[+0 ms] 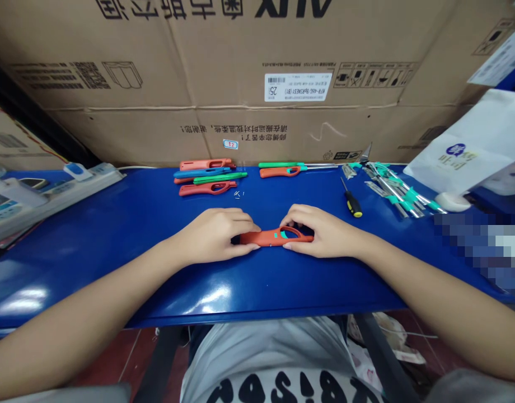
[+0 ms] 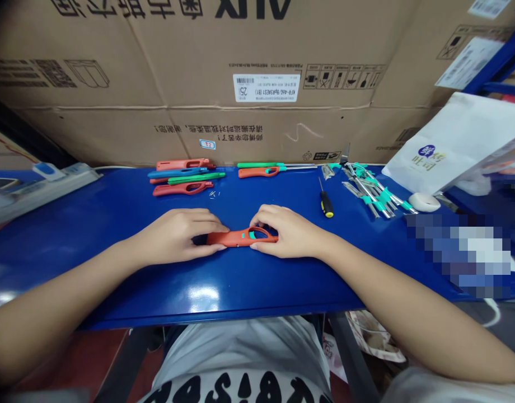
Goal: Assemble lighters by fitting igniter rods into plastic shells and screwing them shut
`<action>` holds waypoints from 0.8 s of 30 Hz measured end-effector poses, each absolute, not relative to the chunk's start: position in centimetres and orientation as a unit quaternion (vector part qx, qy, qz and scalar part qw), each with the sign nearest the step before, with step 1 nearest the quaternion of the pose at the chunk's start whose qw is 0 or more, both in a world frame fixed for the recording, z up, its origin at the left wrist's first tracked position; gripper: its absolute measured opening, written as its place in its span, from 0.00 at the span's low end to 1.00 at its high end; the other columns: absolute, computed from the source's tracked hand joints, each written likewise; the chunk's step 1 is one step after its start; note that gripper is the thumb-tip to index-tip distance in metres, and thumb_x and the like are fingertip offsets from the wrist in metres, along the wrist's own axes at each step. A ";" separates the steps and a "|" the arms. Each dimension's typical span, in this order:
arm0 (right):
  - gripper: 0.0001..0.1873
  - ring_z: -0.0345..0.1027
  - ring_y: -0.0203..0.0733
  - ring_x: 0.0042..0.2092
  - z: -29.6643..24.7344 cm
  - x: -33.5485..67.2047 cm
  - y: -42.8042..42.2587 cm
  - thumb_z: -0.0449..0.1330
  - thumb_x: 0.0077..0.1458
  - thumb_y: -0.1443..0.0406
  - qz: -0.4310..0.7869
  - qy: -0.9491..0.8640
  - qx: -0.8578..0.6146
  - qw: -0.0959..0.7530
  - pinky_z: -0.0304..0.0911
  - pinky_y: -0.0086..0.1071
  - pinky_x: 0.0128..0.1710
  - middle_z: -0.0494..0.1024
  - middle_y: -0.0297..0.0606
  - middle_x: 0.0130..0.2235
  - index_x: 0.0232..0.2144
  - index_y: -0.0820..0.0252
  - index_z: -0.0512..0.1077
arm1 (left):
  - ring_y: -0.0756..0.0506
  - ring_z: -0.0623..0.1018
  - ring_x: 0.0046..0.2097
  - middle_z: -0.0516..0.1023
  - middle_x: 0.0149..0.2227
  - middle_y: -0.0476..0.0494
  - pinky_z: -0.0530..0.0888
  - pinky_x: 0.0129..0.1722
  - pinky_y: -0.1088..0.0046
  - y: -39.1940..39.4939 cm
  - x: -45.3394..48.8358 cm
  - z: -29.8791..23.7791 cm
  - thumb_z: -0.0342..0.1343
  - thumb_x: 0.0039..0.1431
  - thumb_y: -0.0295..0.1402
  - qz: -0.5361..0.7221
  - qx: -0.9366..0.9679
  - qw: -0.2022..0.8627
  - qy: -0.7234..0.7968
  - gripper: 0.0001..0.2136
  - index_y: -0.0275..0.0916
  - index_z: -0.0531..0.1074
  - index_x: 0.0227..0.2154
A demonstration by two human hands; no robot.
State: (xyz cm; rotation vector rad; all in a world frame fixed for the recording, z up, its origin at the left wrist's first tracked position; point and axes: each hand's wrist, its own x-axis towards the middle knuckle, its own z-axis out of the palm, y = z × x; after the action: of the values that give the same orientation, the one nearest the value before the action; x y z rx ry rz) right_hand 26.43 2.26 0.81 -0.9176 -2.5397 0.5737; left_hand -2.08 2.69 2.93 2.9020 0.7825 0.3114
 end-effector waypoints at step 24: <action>0.15 0.71 0.50 0.43 0.5 26.1 1.9 0.54 0.68 0.62 -0.069 -0.961 -0.262 0.050 0.59 0.41 0.43 0.79 0.49 0.43 0.47 0.66 0.75 | 0.43 0.77 0.37 0.78 0.34 0.44 0.71 0.36 0.67 1.4 -0.8 1.4 0.53 0.69 0.33 0.094 0.957 -0.088 0.261 0.08 0.36 0.75 0.39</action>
State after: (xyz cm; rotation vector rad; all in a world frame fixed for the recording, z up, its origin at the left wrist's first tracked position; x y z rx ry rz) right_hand 26.08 1.93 0.53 -0.7977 -2.9271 -0.2102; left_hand -0.81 1.39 1.42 3.1852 0.8703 0.3144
